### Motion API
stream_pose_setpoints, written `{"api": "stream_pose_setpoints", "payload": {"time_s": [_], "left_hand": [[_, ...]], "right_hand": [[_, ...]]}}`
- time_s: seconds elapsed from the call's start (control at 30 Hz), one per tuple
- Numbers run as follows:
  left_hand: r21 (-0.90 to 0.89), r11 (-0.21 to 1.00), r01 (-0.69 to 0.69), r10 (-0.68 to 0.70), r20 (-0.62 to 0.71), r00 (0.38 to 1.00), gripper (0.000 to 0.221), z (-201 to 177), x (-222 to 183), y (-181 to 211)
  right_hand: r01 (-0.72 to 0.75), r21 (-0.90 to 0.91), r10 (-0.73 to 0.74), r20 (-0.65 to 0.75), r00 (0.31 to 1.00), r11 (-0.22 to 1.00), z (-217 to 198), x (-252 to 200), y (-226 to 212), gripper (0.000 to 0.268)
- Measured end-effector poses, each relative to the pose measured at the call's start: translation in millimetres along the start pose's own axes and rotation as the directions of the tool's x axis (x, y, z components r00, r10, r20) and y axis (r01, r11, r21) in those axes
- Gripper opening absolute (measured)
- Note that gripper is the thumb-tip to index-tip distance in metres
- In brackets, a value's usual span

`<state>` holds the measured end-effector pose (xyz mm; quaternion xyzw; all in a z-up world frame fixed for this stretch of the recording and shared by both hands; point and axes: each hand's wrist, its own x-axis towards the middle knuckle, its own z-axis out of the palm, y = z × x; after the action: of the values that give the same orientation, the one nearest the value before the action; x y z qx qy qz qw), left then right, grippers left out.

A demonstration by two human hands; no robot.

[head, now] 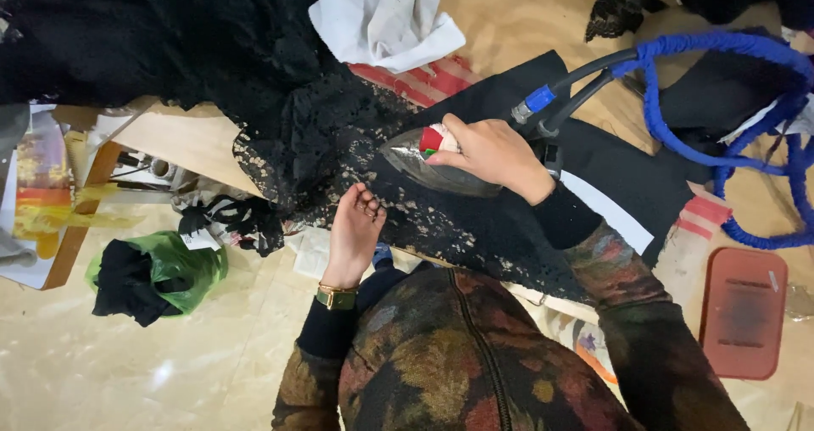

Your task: Ironing and pressing black fabric pieces with white interfacing in a sewing factory.

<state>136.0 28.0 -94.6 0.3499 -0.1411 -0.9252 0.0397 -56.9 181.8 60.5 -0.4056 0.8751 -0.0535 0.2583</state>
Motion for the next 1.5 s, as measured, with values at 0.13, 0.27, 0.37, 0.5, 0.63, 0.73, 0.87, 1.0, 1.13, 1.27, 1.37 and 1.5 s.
{"api": "stream_pose_setpoints", "payload": {"time_s": [0.13,0.27,0.37,0.5,0.63,0.73,0.87,1.0,1.13,1.27,1.37,1.5], "left_hand": [[0.004,1.0,-0.026,0.026,-0.001,1.0,0.014,0.9,-3.6,3.5],[0.017,1.0,-0.02,0.02,0.005,1.0,0.013,0.2,-1.8,2.5],[0.001,1.0,-0.013,0.013,0.017,1.0,0.013,-0.3,0.2,-1.2],[0.026,1.0,-0.016,0.015,0.038,0.999,0.014,-5.7,5.3,-4.8],[0.043,0.999,-0.03,0.029,0.025,0.999,0.014,-4.4,4.5,-2.0],[0.063,0.997,-0.044,0.045,-0.003,0.999,0.013,-0.7,2.6,2.3],[0.087,0.994,-0.065,0.067,-0.027,0.997,0.012,3.2,0.5,6.4],[0.162,0.981,-0.106,0.11,-0.019,0.994,0.014,3.9,0.8,6.3],[0.258,0.949,-0.18,0.18,0.022,0.983,0.019,5.2,2.3,3.7],[0.496,0.815,-0.299,0.295,0.089,0.951,0.021,29.4,-4.6,4.1],[0.732,0.483,-0.481,0.418,0.29,0.861,0.017,25.8,1.2,-4.1],[0.847,0.158,-0.508,0.436,0.403,0.805,0.022,29.2,2.5,-14.4]], "right_hand": [[0.06,-0.02,-0.06,-0.006,0.998,0.998,3.7,1.3,6.6,0.06],[0.148,-0.053,-0.148,0.003,0.989,0.988,5.3,4.4,15.8,0.062],[0.158,-0.075,-0.161,-0.029,0.987,0.985,6.4,3.3,16.3,0.06],[0.157,-0.084,-0.161,-0.045,0.986,0.984,9.4,2.5,17.8,0.06],[0.142,-0.06,-0.143,-0.009,0.99,0.988,14.0,-3.2,19.4,0.06],[0.146,-0.082,-0.145,0.015,0.989,0.986,21.2,-8.3,23.9,0.061],[0.138,-0.102,-0.137,0.013,0.99,0.985,20.9,-11.7,22.6,0.059],[0.111,-0.108,-0.113,-0.01,0.994,0.988,19.7,-7.2,16.1,0.06],[0.048,-0.09,-0.054,-0.065,0.996,0.995,21.8,-0.6,9.8,0.062],[0.016,-0.111,-0.03,-0.128,0.991,0.994,18.2,6.2,6.4,0.059],[0.008,-0.086,-0.021,-0.147,0.989,0.996,25.2,10.9,14.1,0.062],[0.011,-0.08,-0.024,-0.162,0.987,0.997,29.3,10.8,18.3,0.065]]}}
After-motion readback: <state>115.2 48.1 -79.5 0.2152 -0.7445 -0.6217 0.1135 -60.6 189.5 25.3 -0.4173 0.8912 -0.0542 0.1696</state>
